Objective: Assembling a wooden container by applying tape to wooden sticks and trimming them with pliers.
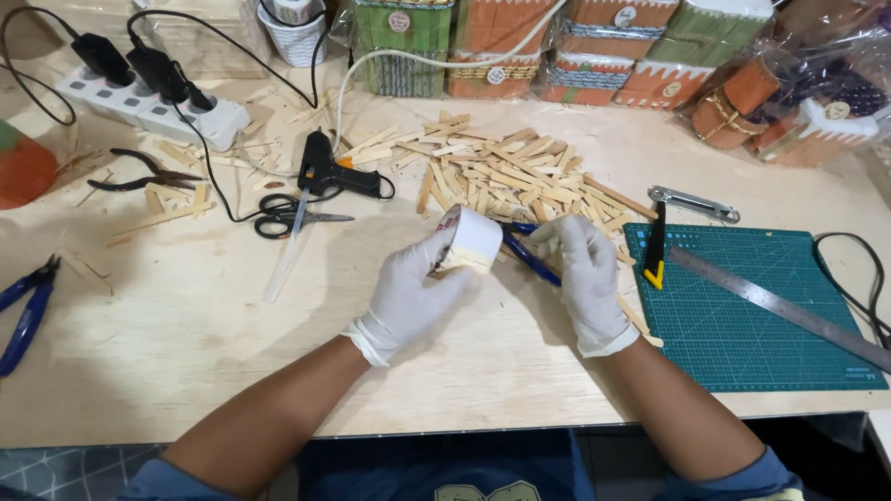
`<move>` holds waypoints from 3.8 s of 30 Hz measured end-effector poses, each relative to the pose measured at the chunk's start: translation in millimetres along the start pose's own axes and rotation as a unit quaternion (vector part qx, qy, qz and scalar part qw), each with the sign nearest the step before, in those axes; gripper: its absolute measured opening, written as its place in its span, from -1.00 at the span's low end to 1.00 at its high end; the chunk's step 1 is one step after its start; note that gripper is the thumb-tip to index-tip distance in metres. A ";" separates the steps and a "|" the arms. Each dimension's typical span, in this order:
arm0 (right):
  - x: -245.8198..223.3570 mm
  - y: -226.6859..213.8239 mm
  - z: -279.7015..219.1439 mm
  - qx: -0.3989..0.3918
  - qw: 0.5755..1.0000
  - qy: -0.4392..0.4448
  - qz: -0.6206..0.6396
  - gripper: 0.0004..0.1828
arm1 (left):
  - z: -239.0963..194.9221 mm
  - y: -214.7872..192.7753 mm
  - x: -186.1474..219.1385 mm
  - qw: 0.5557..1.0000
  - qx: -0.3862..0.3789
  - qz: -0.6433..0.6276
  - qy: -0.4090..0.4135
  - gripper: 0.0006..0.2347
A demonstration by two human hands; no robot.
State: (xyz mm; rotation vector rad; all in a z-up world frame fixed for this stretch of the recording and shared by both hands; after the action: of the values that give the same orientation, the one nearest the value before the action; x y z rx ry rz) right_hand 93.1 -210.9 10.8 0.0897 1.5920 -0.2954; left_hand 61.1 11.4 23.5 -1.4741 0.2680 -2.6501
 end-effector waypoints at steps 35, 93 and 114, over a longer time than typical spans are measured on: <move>25.4 -16.7 40.1 0.070 0.883 -0.126 -0.447 -0.69 | -38.1 16.2 54.4 0.897 -0.147 0.268 0.319 -0.69; -21.9 -35.4 96.6 -0.008 0.982 0.045 -0.184 -0.74 | 13.1 -21.1 -50.8 0.980 0.106 0.006 -0.170 -0.82; 34.3 -66.2 55.5 0.106 0.910 -0.133 -0.378 -0.86 | 18.2 -21.6 -15.8 0.981 -0.140 0.131 -0.011 -0.63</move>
State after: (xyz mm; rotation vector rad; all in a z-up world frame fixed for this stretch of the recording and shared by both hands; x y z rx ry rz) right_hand 129.5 -292.3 -15.3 -0.4005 1.2566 -1.0411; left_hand 84.9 33.3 24.1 -1.4214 0.8030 -2.4587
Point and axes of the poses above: each hand's wrist, its own z-axis towards the middle knuckle, its own y-axis out of the palm, x = y × z, the point moved 4 cm from there along z, towards the middle knuckle, and after that the axes turned 7 degrees about y, right-handed, at the moved point
